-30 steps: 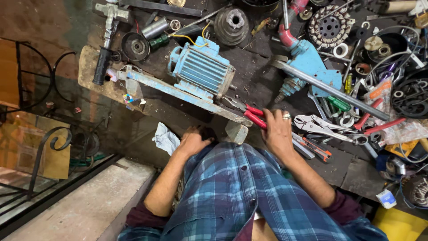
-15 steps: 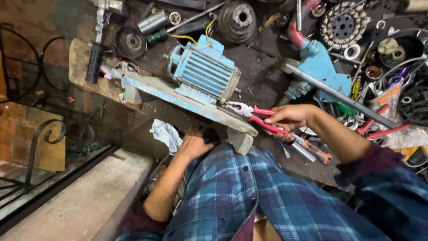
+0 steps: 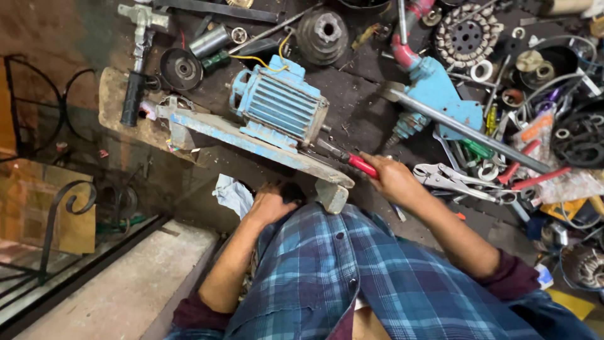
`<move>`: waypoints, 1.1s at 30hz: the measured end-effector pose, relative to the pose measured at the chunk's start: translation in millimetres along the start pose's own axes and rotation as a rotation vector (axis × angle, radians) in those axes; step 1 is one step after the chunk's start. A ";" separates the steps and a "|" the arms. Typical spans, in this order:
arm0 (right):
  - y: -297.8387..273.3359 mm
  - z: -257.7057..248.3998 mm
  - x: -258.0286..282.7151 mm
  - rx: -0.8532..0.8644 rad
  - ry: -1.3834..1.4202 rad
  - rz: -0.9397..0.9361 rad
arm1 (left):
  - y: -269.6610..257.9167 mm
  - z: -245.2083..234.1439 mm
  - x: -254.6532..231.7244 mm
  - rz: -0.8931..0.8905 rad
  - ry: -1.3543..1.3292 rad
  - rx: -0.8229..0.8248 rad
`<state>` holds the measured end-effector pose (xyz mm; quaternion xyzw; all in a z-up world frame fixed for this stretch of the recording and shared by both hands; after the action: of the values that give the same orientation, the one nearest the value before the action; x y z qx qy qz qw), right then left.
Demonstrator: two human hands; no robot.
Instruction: The person uses pliers to repeatedly tap and adjust a small metal component on the shaft of a blue electric motor mounted on a workbench. The person also briefly wipes the motor with a cloth.
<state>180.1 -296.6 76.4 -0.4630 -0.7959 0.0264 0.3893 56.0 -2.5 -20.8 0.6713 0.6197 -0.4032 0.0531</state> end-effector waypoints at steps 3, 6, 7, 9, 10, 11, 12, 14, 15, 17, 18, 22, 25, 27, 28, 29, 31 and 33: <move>-16.7 8.1 12.8 -0.183 -0.115 -0.012 | 1.2 2.1 1.8 0.012 0.039 0.012; -23.6 21.2 18.9 -0.282 -0.161 -0.011 | -2.0 7.6 8.0 -0.026 0.020 0.015; -25.7 24.4 21.2 -0.326 -0.173 -0.020 | -2.5 9.8 9.7 -0.031 0.024 0.032; -26.3 27.0 22.2 -0.384 -0.191 -0.003 | 0.4 11.5 10.2 -0.025 0.029 0.034; -26.7 28.1 23.3 -0.410 -0.199 0.003 | -0.2 11.8 10.0 -0.020 0.029 0.023; -26.6 29.3 24.3 -0.414 -0.204 -0.001 | -0.8 11.4 9.7 -0.016 0.029 0.012; -26.0 29.8 25.3 -0.418 -0.209 -0.006 | -1.4 10.5 8.8 -0.006 0.048 0.006; -24.7 29.5 26.9 -0.421 -0.224 -0.024 | -1.6 8.6 5.9 0.014 0.084 -0.006; -23.9 29.2 27.8 -0.421 -0.234 -0.036 | -1.5 7.5 6.2 -0.010 0.063 -0.002; -23.8 28.4 29.3 -0.417 -0.258 -0.046 | -2.1 5.9 5.1 -0.060 0.021 0.008; -22.9 27.9 30.6 -0.414 -0.273 -0.046 | -2.4 4.0 2.7 -0.050 0.029 -0.005; -21.8 24.5 32.5 -0.364 -0.299 -0.011 | -4.4 -0.1 -3.1 -0.054 0.031 -0.038; -20.6 20.9 33.4 -0.370 -0.216 -0.076 | -3.2 0.7 2.1 -0.017 0.044 -0.039; -15.5 20.7 26.5 -0.358 -0.208 -0.082 | 4.3 8.4 14.9 -0.021 0.063 -0.002; -21.8 24.0 22.8 -0.334 -0.198 -0.077 | -0.2 21.7 20.1 -0.060 0.060 0.054; -32.2 27.5 18.0 -0.291 -0.143 -0.044 | -9.1 36.8 22.8 -0.099 0.057 0.110; -18.8 25.8 10.3 -0.290 -0.037 -0.018 | 0.4 38.5 36.4 -0.104 0.148 0.115; -11.6 25.5 6.1 -0.257 -0.109 -0.003 | 9.1 39.1 37.3 -0.013 0.250 -0.005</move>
<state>153.7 -290.5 66.9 -0.5059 -0.8133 -0.0512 0.2829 41.9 2.6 -73.5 0.7122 0.6267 -0.3153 -0.0257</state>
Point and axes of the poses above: each hand's wrist, its own y-axis towards the middle knuckle, its own z-axis out of the palm, x = y × z, the point moved 5 cm from there along y, towards the middle knuckle, and after that the axes turned 1 degree about y, right-handed, at the moved point
